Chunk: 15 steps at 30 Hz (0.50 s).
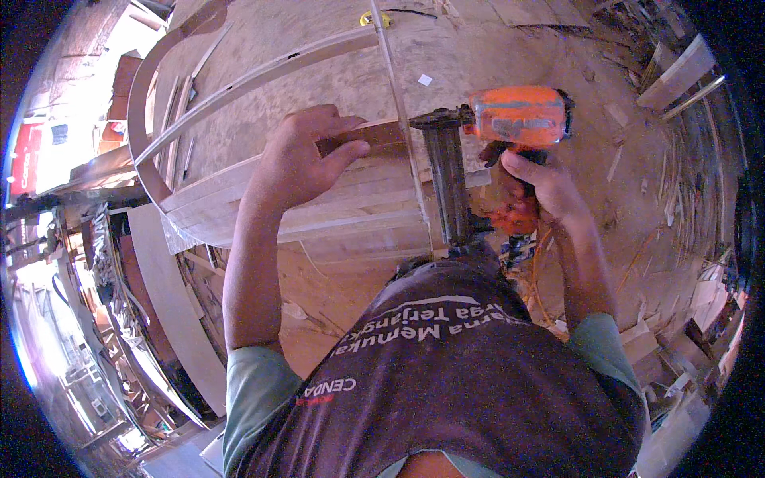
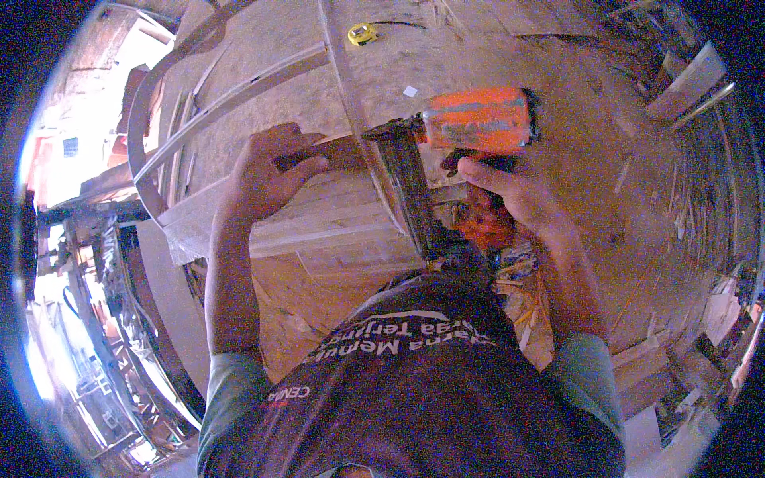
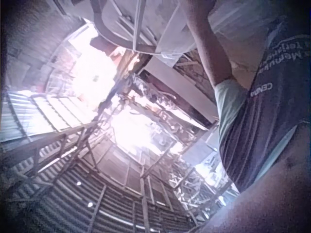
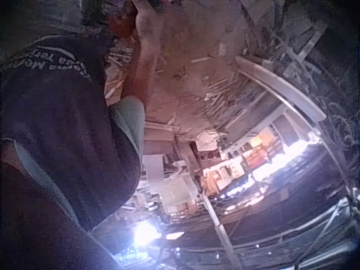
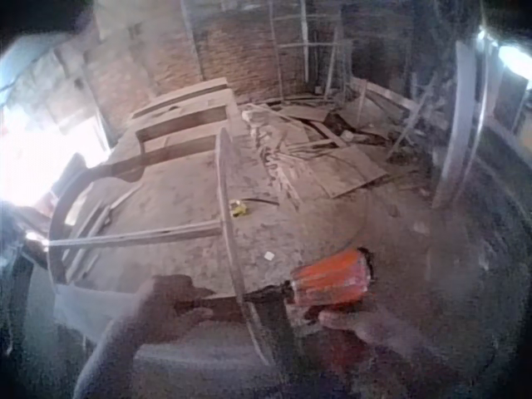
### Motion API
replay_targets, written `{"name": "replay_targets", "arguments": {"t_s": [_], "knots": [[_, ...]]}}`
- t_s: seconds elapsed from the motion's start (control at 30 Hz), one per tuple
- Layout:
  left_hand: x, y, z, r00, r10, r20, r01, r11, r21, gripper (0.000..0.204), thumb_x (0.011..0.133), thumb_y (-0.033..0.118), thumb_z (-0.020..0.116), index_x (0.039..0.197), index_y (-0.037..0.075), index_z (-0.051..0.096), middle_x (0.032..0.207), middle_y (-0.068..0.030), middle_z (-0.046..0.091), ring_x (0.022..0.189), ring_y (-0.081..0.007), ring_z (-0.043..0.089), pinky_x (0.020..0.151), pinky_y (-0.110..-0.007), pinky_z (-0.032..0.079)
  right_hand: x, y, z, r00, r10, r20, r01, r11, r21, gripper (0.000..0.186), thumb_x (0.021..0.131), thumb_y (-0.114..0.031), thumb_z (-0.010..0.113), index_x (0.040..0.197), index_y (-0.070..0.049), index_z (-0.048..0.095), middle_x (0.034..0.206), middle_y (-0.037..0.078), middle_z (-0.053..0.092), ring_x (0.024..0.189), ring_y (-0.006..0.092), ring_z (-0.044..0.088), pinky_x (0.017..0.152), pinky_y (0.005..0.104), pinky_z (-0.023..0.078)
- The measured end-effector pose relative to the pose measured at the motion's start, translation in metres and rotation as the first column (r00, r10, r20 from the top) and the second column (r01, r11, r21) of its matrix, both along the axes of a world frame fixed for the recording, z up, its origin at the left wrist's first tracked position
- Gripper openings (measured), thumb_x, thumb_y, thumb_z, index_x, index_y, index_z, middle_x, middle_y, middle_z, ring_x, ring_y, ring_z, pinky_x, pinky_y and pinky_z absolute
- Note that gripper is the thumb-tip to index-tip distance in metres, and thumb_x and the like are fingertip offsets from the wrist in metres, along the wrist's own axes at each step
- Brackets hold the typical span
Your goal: The person builds a furniture structure by using a nail gun to attach wooden slats to a curved frame, then wipes down wood pieces with a cloth.
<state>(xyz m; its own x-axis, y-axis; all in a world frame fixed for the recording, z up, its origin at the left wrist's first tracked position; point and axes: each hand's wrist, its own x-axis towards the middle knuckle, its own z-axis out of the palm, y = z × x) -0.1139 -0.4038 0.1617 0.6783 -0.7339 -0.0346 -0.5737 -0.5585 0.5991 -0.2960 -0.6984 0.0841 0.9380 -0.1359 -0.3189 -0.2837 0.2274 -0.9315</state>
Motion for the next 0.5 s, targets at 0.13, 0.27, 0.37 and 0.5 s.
{"name": "replay_targets", "arguments": {"t_s": [0.13,0.27,0.37,0.5], "knots": [[-0.001,-0.002,0.003,1.000,-0.004,0.002,0.004,1.000,0.018,0.031,0.085,0.019,0.080,0.108,-0.001,0.075,0.081,-0.0136,0.063,0.072,-0.0254,0.065,0.068,-0.036,0.052,0.003,0.002,-0.004,1.000,0.019,0.012,-0.019,0.999,0.040,0.047,0.090,-0.041,0.075,0.112,-0.002,0.064,0.059,-0.004,0.045,0.046,0.0065,0.042,0.042,0.0236,0.034],[0.000,-0.001,0.002,0.998,0.021,-0.064,-0.019,0.999,0.031,0.032,0.085,0.020,0.080,0.107,-0.003,0.074,0.080,-0.0132,0.062,0.072,-0.0251,0.065,0.068,-0.035,0.051,0.003,0.003,-0.003,1.000,0.014,-0.024,-0.012,0.996,0.083,0.051,0.089,-0.045,0.077,0.112,-0.001,0.064,0.060,-0.005,0.045,0.047,0.0066,0.043,0.042,0.0236,0.034],[0.001,0.002,-0.003,0.999,0.003,-0.047,-0.004,1.000,-0.021,0.033,0.086,0.021,0.080,0.107,-0.003,0.074,0.080,-0.0129,0.063,0.072,-0.0247,0.065,0.068,-0.035,0.051,0.003,0.002,-0.005,0.997,0.030,-0.078,-0.021,0.993,0.118,0.051,0.089,-0.045,0.077,0.111,-0.001,0.063,0.060,-0.005,0.045,0.047,0.0068,0.043,0.042,0.0237,0.035],[0.000,0.003,-0.005,0.999,0.006,-0.034,-0.008,0.999,-0.054,0.031,0.086,0.019,0.080,0.106,-0.003,0.074,0.080,-0.0122,0.063,0.073,-0.0236,0.065,0.067,-0.034,0.051,0.004,0.003,-0.007,0.999,0.011,-0.036,-0.007,0.994,0.107,0.051,0.089,-0.043,0.077,0.110,0.000,0.063,0.061,-0.004,0.046,0.047,0.0075,0.044,0.042,0.0247,0.036]]}}
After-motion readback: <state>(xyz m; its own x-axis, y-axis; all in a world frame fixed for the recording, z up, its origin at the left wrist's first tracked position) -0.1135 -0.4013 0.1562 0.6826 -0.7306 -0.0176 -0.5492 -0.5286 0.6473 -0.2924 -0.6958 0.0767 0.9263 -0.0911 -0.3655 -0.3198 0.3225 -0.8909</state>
